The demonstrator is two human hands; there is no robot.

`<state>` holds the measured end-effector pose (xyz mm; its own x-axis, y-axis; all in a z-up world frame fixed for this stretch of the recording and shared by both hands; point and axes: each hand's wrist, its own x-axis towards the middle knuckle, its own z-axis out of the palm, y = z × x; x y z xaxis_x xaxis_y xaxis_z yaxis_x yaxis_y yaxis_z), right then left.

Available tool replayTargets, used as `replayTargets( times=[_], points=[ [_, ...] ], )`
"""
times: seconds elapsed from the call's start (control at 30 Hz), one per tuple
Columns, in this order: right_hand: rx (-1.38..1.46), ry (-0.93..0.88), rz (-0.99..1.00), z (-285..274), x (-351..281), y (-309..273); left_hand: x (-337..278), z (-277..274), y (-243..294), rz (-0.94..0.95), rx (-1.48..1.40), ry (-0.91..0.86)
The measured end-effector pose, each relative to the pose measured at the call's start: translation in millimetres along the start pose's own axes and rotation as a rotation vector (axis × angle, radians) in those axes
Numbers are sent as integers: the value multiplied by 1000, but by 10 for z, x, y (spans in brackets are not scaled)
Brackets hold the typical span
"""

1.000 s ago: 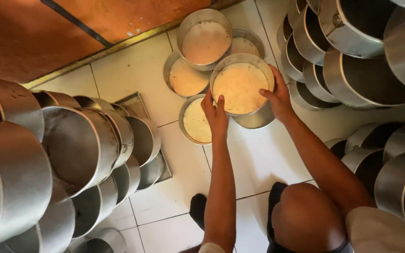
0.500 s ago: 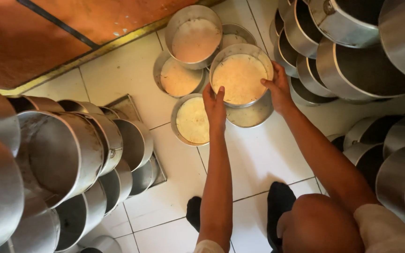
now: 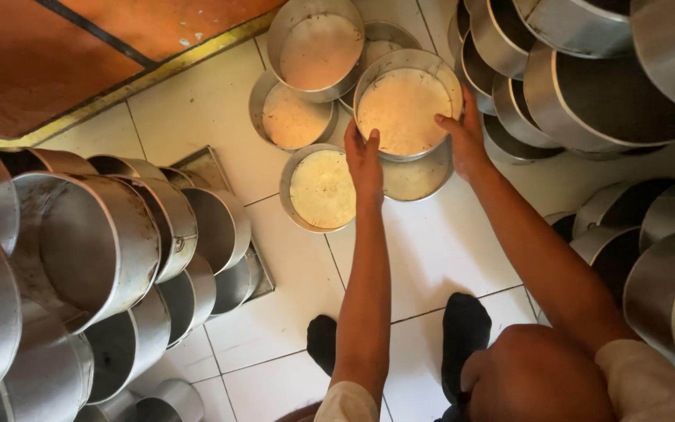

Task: Arranging metal cake molds on the floor in a specific pattern.

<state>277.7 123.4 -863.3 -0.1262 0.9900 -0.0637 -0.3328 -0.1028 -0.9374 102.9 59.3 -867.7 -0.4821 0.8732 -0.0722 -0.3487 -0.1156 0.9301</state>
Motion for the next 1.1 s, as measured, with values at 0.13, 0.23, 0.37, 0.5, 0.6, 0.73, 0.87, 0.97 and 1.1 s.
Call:
replayTargets(
  times=[0.13, 0.23, 0.37, 0.5, 0.6, 0.73, 0.87, 0.97, 1.1],
  points=[
    [-55, 17, -28, -2, 6, 27, -53, 109, 135, -10, -23, -23],
    [-56, 3, 7, 16, 1, 3, -30, 96, 106, -6, -54, -29],
    [-29, -17, -6, -5, 27, 21, 52, 98, 126, 25, -37, -42],
    [-30, 4, 19, -74, 97, 91, 97, 115, 164, 10, -2, -55],
    [-74, 43, 84, 16, 61, -65, 161, 88, 73, 7, -14, -68],
    [-61, 31, 42, -18, 81, 35, 192, 63, -1, 30, -18, -86],
    [-31, 17, 42, -4, 82, 55, 238, 43, -43, 56, -4, -99],
    [-54, 28, 61, -17, 89, 77, 231, 32, -30, 59, -1, -101],
    [-69, 19, 32, -47, 79, 102, 247, 12, -68, 62, 16, -85]
  ],
)
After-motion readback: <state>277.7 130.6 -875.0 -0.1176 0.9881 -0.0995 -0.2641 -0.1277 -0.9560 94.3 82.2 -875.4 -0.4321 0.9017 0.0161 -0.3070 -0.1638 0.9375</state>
